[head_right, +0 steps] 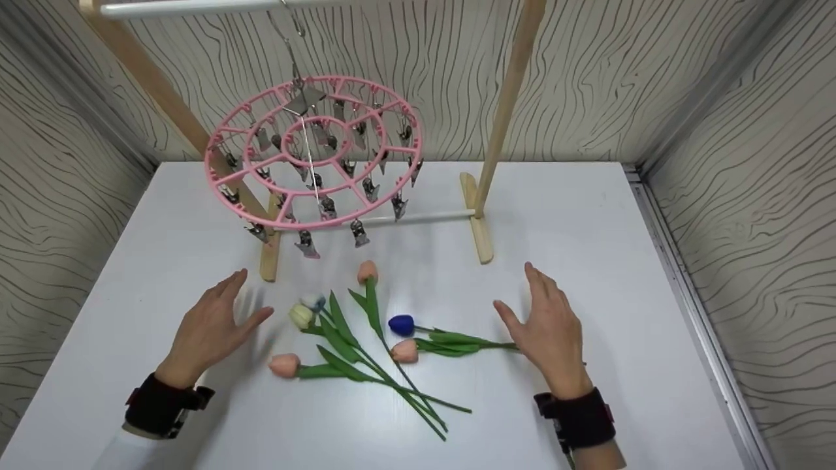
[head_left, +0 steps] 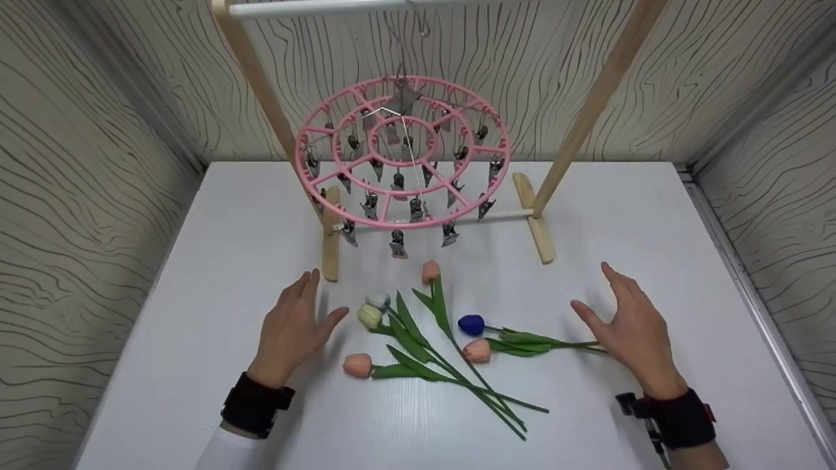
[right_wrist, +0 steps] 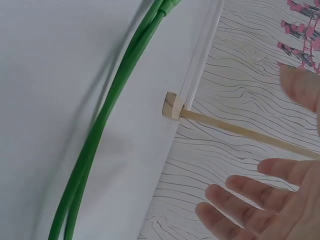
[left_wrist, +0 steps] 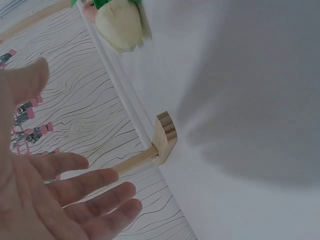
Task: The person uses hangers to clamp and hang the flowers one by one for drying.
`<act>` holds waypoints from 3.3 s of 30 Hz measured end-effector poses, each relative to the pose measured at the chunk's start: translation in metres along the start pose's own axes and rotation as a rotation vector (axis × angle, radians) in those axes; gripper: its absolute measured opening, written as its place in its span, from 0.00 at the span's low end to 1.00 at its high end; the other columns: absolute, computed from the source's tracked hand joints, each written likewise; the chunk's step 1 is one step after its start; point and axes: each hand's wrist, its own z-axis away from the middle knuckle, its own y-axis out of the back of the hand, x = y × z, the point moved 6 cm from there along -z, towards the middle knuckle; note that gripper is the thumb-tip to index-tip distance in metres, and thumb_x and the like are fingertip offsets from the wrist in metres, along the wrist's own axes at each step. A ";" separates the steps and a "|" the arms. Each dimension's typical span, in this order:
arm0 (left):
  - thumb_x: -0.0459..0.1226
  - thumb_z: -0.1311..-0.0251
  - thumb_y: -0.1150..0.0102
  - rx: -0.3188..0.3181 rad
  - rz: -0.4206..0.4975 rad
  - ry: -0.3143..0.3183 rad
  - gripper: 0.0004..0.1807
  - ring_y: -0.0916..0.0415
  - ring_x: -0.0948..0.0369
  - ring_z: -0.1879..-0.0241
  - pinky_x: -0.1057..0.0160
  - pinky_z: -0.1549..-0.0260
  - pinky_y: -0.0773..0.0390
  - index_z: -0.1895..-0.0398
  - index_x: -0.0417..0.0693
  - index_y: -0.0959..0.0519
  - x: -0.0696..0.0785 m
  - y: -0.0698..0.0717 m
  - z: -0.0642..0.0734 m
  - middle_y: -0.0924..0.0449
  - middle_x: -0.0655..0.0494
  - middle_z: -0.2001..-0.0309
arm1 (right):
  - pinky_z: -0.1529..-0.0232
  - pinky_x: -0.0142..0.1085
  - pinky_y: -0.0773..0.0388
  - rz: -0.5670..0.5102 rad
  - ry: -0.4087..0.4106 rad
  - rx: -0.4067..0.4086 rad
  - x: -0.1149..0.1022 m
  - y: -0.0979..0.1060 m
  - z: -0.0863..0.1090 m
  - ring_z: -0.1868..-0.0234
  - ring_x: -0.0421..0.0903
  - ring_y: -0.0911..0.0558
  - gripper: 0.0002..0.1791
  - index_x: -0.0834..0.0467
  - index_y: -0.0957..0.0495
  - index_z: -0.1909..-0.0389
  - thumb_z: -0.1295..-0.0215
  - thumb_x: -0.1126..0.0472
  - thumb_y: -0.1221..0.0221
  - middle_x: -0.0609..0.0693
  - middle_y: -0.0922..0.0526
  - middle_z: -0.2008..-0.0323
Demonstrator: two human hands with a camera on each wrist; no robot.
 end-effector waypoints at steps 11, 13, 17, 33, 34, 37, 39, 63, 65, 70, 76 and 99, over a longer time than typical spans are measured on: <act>0.53 0.48 0.39 -0.066 0.092 0.161 0.37 0.25 0.44 0.58 0.48 0.61 0.25 0.47 0.29 0.29 -0.033 -0.020 -0.038 0.25 0.34 0.56 | 0.61 0.52 0.24 -0.169 -0.127 -0.142 0.011 -0.031 -0.048 0.56 0.60 0.21 0.36 0.62 0.34 0.39 0.43 0.43 0.41 0.62 0.24 0.50; 0.52 0.47 0.39 -0.096 0.115 0.204 0.36 0.25 0.44 0.58 0.48 0.60 0.25 0.47 0.28 0.29 -0.037 -0.025 -0.043 0.25 0.35 0.57 | 0.62 0.51 0.24 -0.193 -0.156 -0.178 0.015 -0.039 -0.058 0.57 0.60 0.21 0.37 0.62 0.34 0.40 0.43 0.43 0.41 0.62 0.23 0.51; 0.52 0.46 0.41 -0.158 0.161 0.277 0.37 0.26 0.45 0.58 0.49 0.60 0.26 0.47 0.27 0.30 -0.042 -0.033 -0.051 0.25 0.36 0.57 | 0.63 0.49 0.23 -0.244 -0.207 -0.239 0.022 -0.053 -0.074 0.57 0.58 0.21 0.36 0.64 0.34 0.41 0.43 0.44 0.41 0.63 0.23 0.52; 0.41 0.48 0.39 -0.230 0.246 0.415 0.14 0.26 0.54 0.72 0.61 0.79 0.28 0.68 0.37 0.23 -0.042 -0.054 -0.067 0.24 0.48 0.73 | 0.64 0.41 0.25 -0.189 -0.298 -0.437 0.031 -0.095 -0.106 0.61 0.53 0.23 0.27 0.70 0.29 0.47 0.43 0.57 0.39 0.63 0.22 0.58; 0.40 0.48 0.39 -0.238 0.242 0.420 0.14 0.26 0.54 0.71 0.60 0.77 0.27 0.67 0.37 0.23 -0.043 -0.055 -0.067 0.24 0.48 0.72 | 0.64 0.41 0.25 -0.172 -0.281 -0.430 0.030 -0.097 -0.106 0.63 0.53 0.23 0.25 0.70 0.27 0.49 0.44 0.58 0.39 0.62 0.21 0.60; 0.39 0.48 0.39 -0.258 0.239 0.418 0.14 0.25 0.54 0.70 0.59 0.75 0.27 0.66 0.36 0.23 -0.044 -0.055 -0.068 0.24 0.47 0.71 | 0.70 0.41 0.27 -0.125 -0.216 -0.403 0.026 -0.097 -0.107 0.69 0.51 0.25 0.16 0.68 0.22 0.59 0.44 0.60 0.39 0.59 0.21 0.69; 0.39 0.48 0.39 -0.270 0.239 0.408 0.12 0.26 0.54 0.70 0.59 0.75 0.27 0.68 0.37 0.24 -0.043 -0.056 -0.068 0.24 0.47 0.71 | 0.75 0.38 0.31 -0.106 -0.187 -0.396 0.024 -0.097 -0.107 0.75 0.49 0.27 0.11 0.66 0.20 0.67 0.44 0.61 0.39 0.56 0.23 0.76; 0.37 0.51 0.37 -0.247 0.258 0.329 0.10 0.29 0.55 0.75 0.61 0.78 0.31 0.78 0.41 0.26 -0.033 -0.060 -0.071 0.25 0.50 0.77 | 0.86 0.35 0.40 0.016 -0.055 -0.412 0.028 -0.084 -0.098 0.85 0.45 0.34 0.15 0.59 0.29 0.87 0.47 0.61 0.37 0.48 0.33 0.88; 0.37 0.50 0.37 -0.263 0.263 0.331 0.09 0.29 0.55 0.74 0.61 0.77 0.30 0.77 0.41 0.25 -0.035 -0.060 -0.070 0.25 0.50 0.76 | 0.86 0.35 0.39 0.019 -0.061 -0.420 0.025 -0.081 -0.097 0.85 0.45 0.34 0.15 0.59 0.29 0.87 0.47 0.61 0.36 0.48 0.33 0.88; 0.38 0.50 0.37 -0.283 0.254 0.334 0.10 0.28 0.55 0.73 0.60 0.76 0.29 0.73 0.40 0.24 -0.035 -0.062 -0.069 0.25 0.50 0.74 | 0.85 0.35 0.39 0.025 -0.064 -0.417 0.025 -0.077 -0.093 0.84 0.45 0.34 0.15 0.59 0.28 0.87 0.48 0.60 0.36 0.48 0.32 0.88; 0.39 0.50 0.37 -0.292 0.248 0.324 0.12 0.28 0.55 0.72 0.59 0.75 0.29 0.69 0.38 0.23 -0.031 -0.064 -0.069 0.25 0.50 0.73 | 0.85 0.35 0.40 0.017 -0.086 -0.436 0.030 -0.074 -0.088 0.84 0.45 0.34 0.14 0.60 0.27 0.86 0.48 0.60 0.36 0.48 0.32 0.88; 0.38 0.53 0.35 -0.267 0.253 0.262 0.11 0.30 0.57 0.77 0.62 0.79 0.32 0.77 0.41 0.25 -0.019 -0.062 -0.056 0.26 0.52 0.79 | 0.80 0.35 0.37 0.013 -0.101 -0.469 0.039 -0.065 -0.069 0.78 0.47 0.32 0.09 0.60 0.23 0.78 0.48 0.59 0.35 0.50 0.28 0.81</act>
